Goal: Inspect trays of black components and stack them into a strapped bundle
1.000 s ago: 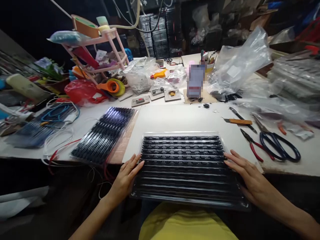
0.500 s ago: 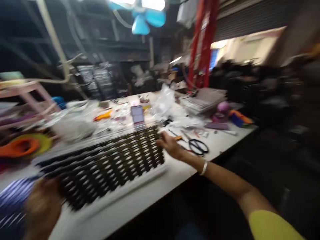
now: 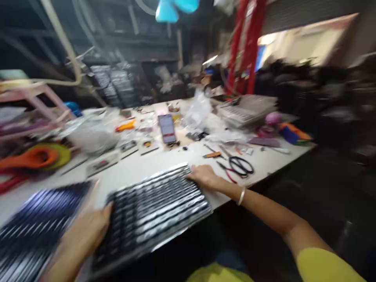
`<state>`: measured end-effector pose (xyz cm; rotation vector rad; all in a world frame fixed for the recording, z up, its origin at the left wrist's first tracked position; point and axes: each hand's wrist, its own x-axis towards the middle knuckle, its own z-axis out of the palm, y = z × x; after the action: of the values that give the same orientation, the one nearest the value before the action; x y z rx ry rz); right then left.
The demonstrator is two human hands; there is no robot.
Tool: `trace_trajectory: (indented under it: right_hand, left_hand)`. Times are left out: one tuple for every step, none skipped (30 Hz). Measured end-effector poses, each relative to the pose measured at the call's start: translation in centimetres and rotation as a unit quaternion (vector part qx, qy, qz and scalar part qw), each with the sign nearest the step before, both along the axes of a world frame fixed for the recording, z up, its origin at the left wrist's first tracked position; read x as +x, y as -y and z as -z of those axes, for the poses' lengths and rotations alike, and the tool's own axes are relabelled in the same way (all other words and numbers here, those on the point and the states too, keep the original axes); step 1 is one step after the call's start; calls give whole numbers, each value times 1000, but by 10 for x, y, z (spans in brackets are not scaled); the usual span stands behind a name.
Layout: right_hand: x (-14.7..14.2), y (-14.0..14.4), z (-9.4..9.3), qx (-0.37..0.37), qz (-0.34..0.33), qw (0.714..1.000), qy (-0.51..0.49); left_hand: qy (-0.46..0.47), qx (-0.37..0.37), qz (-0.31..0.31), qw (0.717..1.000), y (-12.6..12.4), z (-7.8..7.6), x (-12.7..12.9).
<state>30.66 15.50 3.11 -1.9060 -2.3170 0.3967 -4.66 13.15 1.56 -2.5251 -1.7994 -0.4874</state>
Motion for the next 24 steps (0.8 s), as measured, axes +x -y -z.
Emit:
trace_trajectory:
  right_hand:
    - [-6,1,2,17,-14,1000,10]
    - [-12,2,5,36,-41,998,15]
    - [-19,2,9,46,-77,996,14]
    - [-25,2,13,52,-118,992,12]
    - [-32,1,18,57,-161,985,13]
    - [-38,0,22,61,-201,978,18]
    - [-44,-1,26,67,-234,970,25]
    - [-49,-2,30,76,-258,963,34]
    - [-52,-3,32,88,-273,957,42]
    - [-54,-3,34,104,-280,953,45]
    - [-55,-3,35,121,-283,951,42]
    - [-56,-2,35,139,-284,948,35]
    - [-55,-1,35,156,-285,945,26]
    - [-55,0,35,170,-287,943,18]
    - [-55,0,34,179,-288,941,12]
    - [-54,1,34,182,-289,940,11]
    - [-53,1,33,181,-291,940,14]
    - [-51,1,32,176,-295,939,19]
    - [-48,1,32,169,-300,939,24]
    - [-44,1,33,161,-306,938,28]
    - [-38,2,34,154,-308,938,29]
    - [-30,4,35,149,-304,940,29]
    - [-22,8,38,147,-292,945,26]
    - [-13,12,41,148,-271,951,21]
  left_hand:
    - [-88,0,-53,995,5,5,2]
    - [-129,19,-115,985,9,9,7]
    - [-135,40,-142,980,10,12,15]
    - [-120,45,-140,982,10,15,26]
    - [-104,12,-110,988,9,17,37]
    - [-84,-29,-81,993,7,19,48]
    - [-74,-63,-49,994,6,21,59]
    - [-70,-82,-31,994,5,21,67]
    - [-65,-93,-19,993,5,22,74]
    - [-63,-94,-10,994,6,21,78]
    - [-61,-88,-6,994,7,21,81]
    - [-59,-77,-5,995,9,20,83]
    - [-56,-64,-7,996,10,20,84]
    - [-54,-52,-11,997,11,19,84]
    - [-52,-43,-16,998,11,19,85]
    - [-51,-40,-21,998,10,19,85]
    - [-50,-43,-21,998,10,19,84]
    - [-51,-51,-15,997,9,19,81]
    - [-51,-65,-3,997,9,20,77]
    - [-50,-79,9,996,10,20,70]
    - [-46,-95,13,994,12,20,60]
    - [-36,-111,10,993,15,21,49]
    - [-19,-126,-3,992,20,22,37]
    - [6,-139,-23,990,26,23,25]
